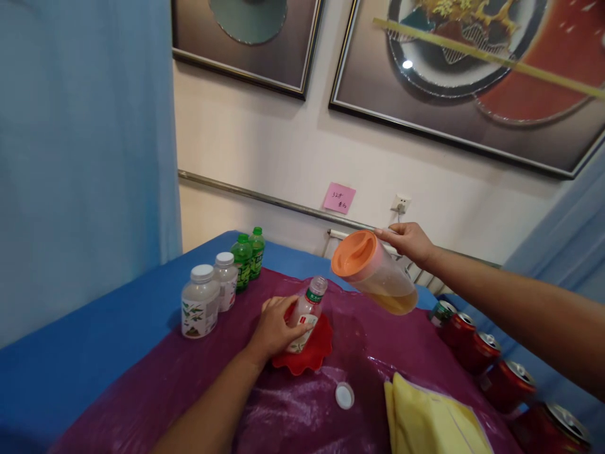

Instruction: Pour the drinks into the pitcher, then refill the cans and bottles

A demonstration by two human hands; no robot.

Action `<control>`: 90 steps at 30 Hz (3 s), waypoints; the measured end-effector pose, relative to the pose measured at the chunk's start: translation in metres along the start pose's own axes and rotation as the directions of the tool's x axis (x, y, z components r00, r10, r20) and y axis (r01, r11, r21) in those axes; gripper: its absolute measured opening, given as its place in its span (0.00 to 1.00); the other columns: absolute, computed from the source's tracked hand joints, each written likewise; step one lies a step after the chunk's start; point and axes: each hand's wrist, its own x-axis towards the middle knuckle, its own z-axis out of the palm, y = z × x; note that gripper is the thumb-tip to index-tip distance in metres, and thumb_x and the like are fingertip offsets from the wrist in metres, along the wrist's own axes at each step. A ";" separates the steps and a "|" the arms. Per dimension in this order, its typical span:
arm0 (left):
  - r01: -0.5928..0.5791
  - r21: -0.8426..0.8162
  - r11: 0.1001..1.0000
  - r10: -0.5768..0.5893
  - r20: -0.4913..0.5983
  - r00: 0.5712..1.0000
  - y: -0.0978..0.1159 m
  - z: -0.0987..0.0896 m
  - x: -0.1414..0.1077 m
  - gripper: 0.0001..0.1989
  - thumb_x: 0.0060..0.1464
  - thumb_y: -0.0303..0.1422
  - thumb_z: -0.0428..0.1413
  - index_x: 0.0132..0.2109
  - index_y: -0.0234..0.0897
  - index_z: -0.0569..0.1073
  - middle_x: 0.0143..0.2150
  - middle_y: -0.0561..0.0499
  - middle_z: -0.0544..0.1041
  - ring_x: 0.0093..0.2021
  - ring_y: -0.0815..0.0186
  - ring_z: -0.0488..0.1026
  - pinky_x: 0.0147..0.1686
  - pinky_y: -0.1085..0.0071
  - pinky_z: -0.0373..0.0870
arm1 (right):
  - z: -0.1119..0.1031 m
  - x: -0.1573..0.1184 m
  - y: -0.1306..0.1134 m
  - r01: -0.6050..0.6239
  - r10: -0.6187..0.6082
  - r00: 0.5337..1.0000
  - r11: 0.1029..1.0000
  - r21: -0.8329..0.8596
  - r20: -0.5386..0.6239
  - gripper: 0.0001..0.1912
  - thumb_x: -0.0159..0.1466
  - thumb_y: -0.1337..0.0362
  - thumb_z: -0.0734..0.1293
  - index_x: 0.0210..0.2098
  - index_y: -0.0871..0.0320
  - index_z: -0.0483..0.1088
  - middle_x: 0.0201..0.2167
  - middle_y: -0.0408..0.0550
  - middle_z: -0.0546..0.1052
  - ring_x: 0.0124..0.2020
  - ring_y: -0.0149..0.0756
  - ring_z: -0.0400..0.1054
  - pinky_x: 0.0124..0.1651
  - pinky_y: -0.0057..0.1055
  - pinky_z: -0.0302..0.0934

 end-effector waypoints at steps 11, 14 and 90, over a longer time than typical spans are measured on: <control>0.016 0.007 1.000 -0.017 0.018 1.000 0.003 -0.002 -0.001 0.31 0.43 0.46 0.69 0.54 0.43 0.76 0.48 0.46 0.81 0.51 0.52 0.74 0.56 0.53 0.65 | 0.009 0.004 -0.011 0.022 -0.019 0.999 0.997 -0.070 0.037 0.35 0.51 0.34 0.71 0.16 0.52 0.50 0.15 0.35 0.49 0.19 0.24 0.43 0.21 0.29 0.38; 0.021 0.009 1.000 -0.021 0.022 1.000 0.003 -0.002 -0.001 0.31 0.43 0.46 0.69 0.54 0.42 0.76 0.48 0.46 0.81 0.51 0.51 0.74 0.55 0.53 0.65 | 0.011 0.005 -0.013 0.040 -0.034 0.998 0.994 -0.097 0.055 0.35 0.52 0.34 0.70 0.15 0.53 0.50 0.15 0.35 0.49 0.20 0.24 0.42 0.22 0.29 0.37; 0.031 -0.023 0.999 -0.030 0.073 0.997 0.009 -0.006 -0.001 0.33 0.42 0.45 0.70 0.55 0.39 0.75 0.50 0.44 0.80 0.52 0.50 0.73 0.57 0.52 0.63 | 0.002 0.001 -0.019 0.020 -0.007 0.997 0.987 -0.161 0.081 0.34 0.53 0.33 0.69 0.16 0.53 0.51 0.15 0.36 0.51 0.20 0.26 0.45 0.23 0.30 0.41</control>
